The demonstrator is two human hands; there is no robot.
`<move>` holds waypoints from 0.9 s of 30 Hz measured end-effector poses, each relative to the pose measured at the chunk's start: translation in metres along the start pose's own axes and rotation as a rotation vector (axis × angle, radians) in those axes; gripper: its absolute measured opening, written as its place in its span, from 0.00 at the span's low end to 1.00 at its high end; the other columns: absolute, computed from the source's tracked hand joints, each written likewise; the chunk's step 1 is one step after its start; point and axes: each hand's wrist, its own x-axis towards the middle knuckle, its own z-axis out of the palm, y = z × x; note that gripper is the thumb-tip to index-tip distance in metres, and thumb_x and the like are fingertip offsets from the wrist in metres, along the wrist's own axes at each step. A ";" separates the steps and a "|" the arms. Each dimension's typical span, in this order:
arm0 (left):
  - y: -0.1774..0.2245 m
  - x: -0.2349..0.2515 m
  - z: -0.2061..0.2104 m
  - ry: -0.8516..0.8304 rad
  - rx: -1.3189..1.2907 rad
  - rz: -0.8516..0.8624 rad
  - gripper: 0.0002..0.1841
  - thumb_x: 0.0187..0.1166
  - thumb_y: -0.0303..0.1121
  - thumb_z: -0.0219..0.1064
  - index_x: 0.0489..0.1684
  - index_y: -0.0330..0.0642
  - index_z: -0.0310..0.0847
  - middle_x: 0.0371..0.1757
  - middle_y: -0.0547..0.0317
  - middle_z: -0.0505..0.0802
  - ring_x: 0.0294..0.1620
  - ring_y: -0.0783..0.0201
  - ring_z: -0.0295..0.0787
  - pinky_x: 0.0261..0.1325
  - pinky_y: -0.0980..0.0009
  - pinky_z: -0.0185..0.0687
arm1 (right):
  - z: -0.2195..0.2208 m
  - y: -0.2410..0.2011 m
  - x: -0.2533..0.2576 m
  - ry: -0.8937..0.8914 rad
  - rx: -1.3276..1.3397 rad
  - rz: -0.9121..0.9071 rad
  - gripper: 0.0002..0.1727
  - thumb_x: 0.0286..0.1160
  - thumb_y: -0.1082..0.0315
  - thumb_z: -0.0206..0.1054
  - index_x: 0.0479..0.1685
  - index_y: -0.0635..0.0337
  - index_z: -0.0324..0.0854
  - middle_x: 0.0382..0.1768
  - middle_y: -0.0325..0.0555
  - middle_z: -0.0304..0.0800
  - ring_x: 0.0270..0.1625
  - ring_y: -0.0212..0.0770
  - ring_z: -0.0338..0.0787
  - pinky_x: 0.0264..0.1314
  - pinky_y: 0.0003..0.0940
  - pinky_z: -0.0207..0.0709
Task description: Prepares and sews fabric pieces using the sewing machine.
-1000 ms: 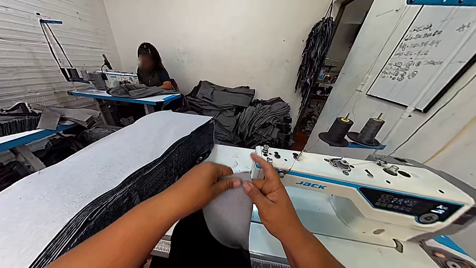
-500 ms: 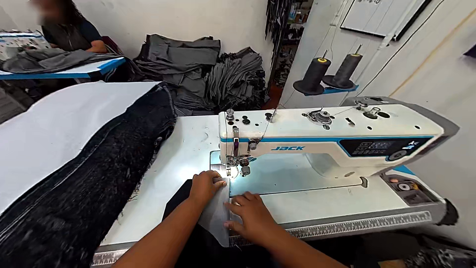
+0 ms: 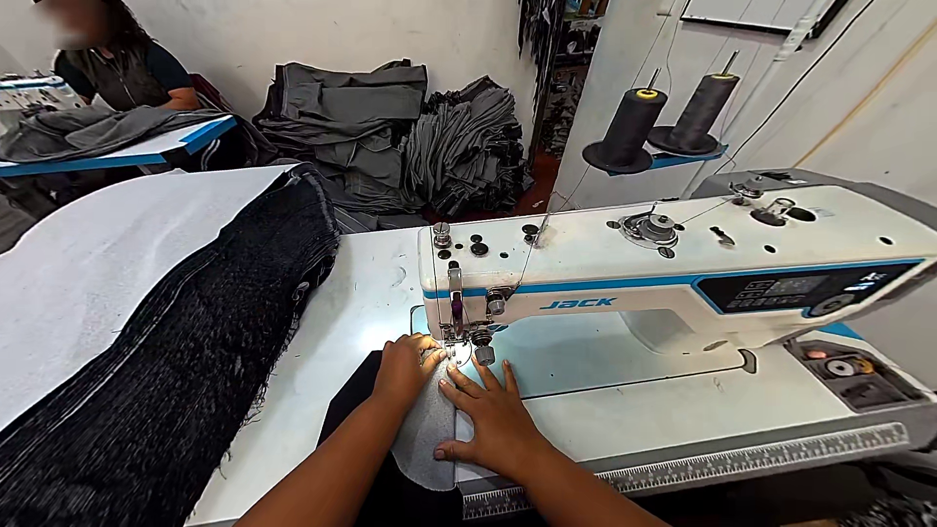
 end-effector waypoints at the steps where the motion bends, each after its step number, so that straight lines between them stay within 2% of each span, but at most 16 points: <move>1: 0.000 0.000 0.000 0.003 0.003 0.003 0.14 0.86 0.39 0.67 0.50 0.38 0.93 0.53 0.50 0.95 0.60 0.51 0.88 0.70 0.47 0.70 | 0.000 0.000 0.000 -0.005 -0.002 0.001 0.54 0.66 0.20 0.58 0.94 0.37 0.57 0.96 0.32 0.48 0.98 0.55 0.32 0.87 0.78 0.16; 10: 0.003 0.007 -0.004 -0.009 0.042 -0.021 0.16 0.85 0.39 0.67 0.47 0.32 0.92 0.50 0.44 0.94 0.59 0.47 0.87 0.70 0.46 0.69 | -0.002 0.000 0.000 -0.012 0.024 -0.001 0.54 0.68 0.21 0.58 0.94 0.40 0.56 0.96 0.33 0.47 0.98 0.56 0.34 0.87 0.78 0.16; 12: 0.001 0.016 -0.005 0.000 0.073 -0.024 0.16 0.85 0.37 0.67 0.45 0.28 0.89 0.51 0.39 0.93 0.60 0.43 0.87 0.70 0.43 0.69 | -0.002 0.000 -0.001 -0.010 0.028 -0.010 0.53 0.70 0.23 0.59 0.94 0.41 0.56 0.96 0.33 0.48 0.98 0.56 0.35 0.87 0.78 0.17; 14: -0.002 0.027 -0.005 0.030 0.093 -0.022 0.14 0.84 0.33 0.66 0.48 0.26 0.88 0.54 0.37 0.93 0.63 0.40 0.87 0.71 0.40 0.70 | -0.002 0.001 -0.002 0.011 0.036 -0.025 0.48 0.74 0.30 0.62 0.93 0.41 0.59 0.95 0.32 0.51 0.98 0.56 0.37 0.86 0.79 0.19; 17: -0.009 0.044 -0.005 0.106 0.094 0.009 0.13 0.81 0.30 0.68 0.54 0.29 0.89 0.56 0.38 0.93 0.65 0.39 0.87 0.71 0.37 0.72 | 0.002 0.005 -0.003 0.065 0.078 -0.071 0.40 0.77 0.43 0.65 0.91 0.43 0.64 0.93 0.31 0.57 0.97 0.56 0.40 0.85 0.81 0.19; 21: -0.013 0.051 0.000 0.235 0.098 0.066 0.11 0.77 0.30 0.72 0.48 0.31 0.91 0.51 0.41 0.95 0.59 0.39 0.88 0.65 0.35 0.72 | 0.005 0.008 -0.004 0.098 0.093 -0.094 0.35 0.81 0.47 0.61 0.89 0.43 0.66 0.92 0.31 0.60 0.97 0.55 0.43 0.86 0.80 0.21; 23: -0.005 0.047 -0.003 0.275 0.146 0.058 0.10 0.77 0.30 0.72 0.47 0.32 0.92 0.50 0.44 0.94 0.59 0.40 0.87 0.67 0.37 0.68 | 0.003 0.008 -0.004 0.102 0.100 -0.097 0.35 0.81 0.47 0.61 0.89 0.43 0.67 0.92 0.31 0.61 0.97 0.55 0.44 0.86 0.80 0.21; 27: 0.002 0.041 -0.001 0.320 0.238 0.062 0.08 0.77 0.27 0.72 0.45 0.32 0.93 0.53 0.44 0.94 0.62 0.39 0.85 0.67 0.38 0.68 | 0.001 0.006 -0.001 0.100 0.106 -0.062 0.34 0.80 0.48 0.62 0.88 0.42 0.69 0.91 0.30 0.62 0.97 0.53 0.43 0.87 0.77 0.21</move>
